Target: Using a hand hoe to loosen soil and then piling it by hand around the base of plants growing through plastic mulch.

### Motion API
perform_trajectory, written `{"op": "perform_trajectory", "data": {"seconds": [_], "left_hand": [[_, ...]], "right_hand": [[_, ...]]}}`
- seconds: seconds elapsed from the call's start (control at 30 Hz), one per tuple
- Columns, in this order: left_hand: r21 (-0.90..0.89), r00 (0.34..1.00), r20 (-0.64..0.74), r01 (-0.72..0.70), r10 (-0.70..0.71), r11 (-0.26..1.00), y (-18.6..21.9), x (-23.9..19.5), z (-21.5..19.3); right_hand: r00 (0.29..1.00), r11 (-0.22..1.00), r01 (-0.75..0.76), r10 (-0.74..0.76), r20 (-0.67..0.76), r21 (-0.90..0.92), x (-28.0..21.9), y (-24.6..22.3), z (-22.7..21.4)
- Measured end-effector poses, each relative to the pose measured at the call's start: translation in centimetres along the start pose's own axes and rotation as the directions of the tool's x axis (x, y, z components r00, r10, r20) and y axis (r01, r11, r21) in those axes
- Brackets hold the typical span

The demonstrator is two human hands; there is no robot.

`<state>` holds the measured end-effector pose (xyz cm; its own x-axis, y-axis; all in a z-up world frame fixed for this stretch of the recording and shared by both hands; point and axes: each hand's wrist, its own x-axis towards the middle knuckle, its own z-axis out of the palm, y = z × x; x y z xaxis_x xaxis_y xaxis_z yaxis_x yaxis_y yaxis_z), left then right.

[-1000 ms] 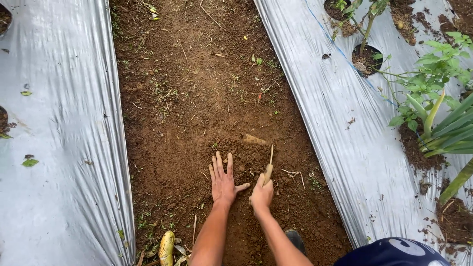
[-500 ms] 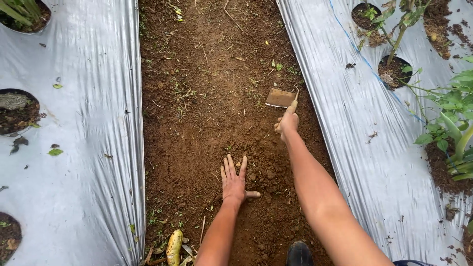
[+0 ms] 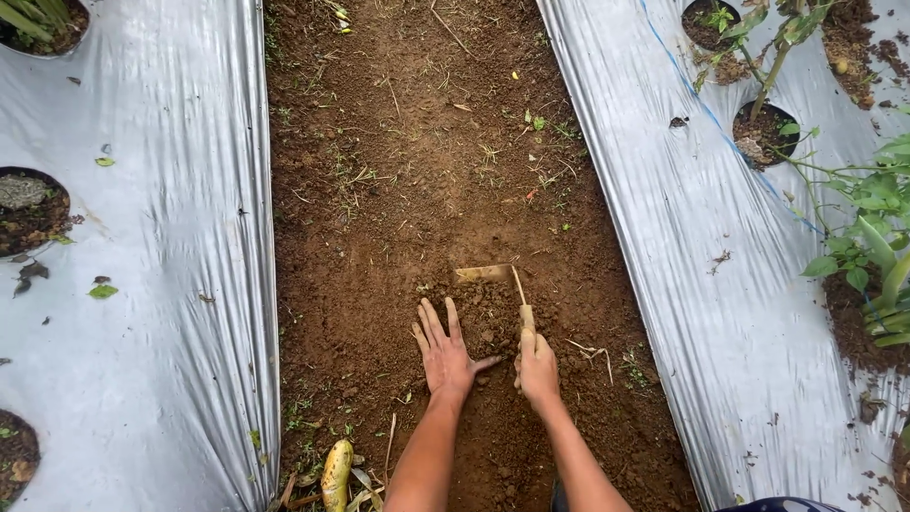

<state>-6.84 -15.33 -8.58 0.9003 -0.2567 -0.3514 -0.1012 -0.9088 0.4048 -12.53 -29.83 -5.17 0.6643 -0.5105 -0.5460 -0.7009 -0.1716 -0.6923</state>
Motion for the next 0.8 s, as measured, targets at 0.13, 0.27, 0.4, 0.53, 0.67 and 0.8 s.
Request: {"op": "perform_trajectory", "data": {"seconds": [0.13, 0.27, 0.4, 0.53, 0.67, 0.8], "left_hand": [[0.024, 0.997, 0.082, 0.004, -0.006, 1.0, 0.6, -0.2, -1.1], [0.03, 0.995, 0.094, 0.016, -0.019, 0.999, 0.7, 0.2, -1.3], [0.038, 0.996, 0.083, 0.011, -0.014, 0.999, 0.6, 0.1, -1.0], [0.012, 1.0, 0.02, 0.001, -0.001, 1.0, 0.3, -0.3, -0.2], [0.019, 0.995, -0.073, -0.066, 0.067, 0.998, -0.7, -0.1, 2.1], [-0.001, 0.99, -0.114, -0.082, 0.082, 0.997, -1.0, 0.1, 2.4]], "right_hand": [[0.995, 0.995, 0.095, -0.095, -0.022, -0.014, 4.9, -3.4, 1.2], [0.992, 0.979, 0.093, -0.076, -0.096, 0.184, 11.0, -12.6, 3.7], [0.997, 0.985, -0.068, 0.073, -0.023, 0.161, 18.4, -10.6, 8.1], [0.992, 0.987, 0.028, -0.008, 0.124, -0.156, 8.1, -9.1, 5.9], [0.987, 0.95, 0.056, -0.006, 0.163, -0.306, 3.3, -2.8, 2.5], [0.979, 0.942, 0.147, -0.096, 0.178, -0.302, 3.6, 1.0, 0.5]]}}
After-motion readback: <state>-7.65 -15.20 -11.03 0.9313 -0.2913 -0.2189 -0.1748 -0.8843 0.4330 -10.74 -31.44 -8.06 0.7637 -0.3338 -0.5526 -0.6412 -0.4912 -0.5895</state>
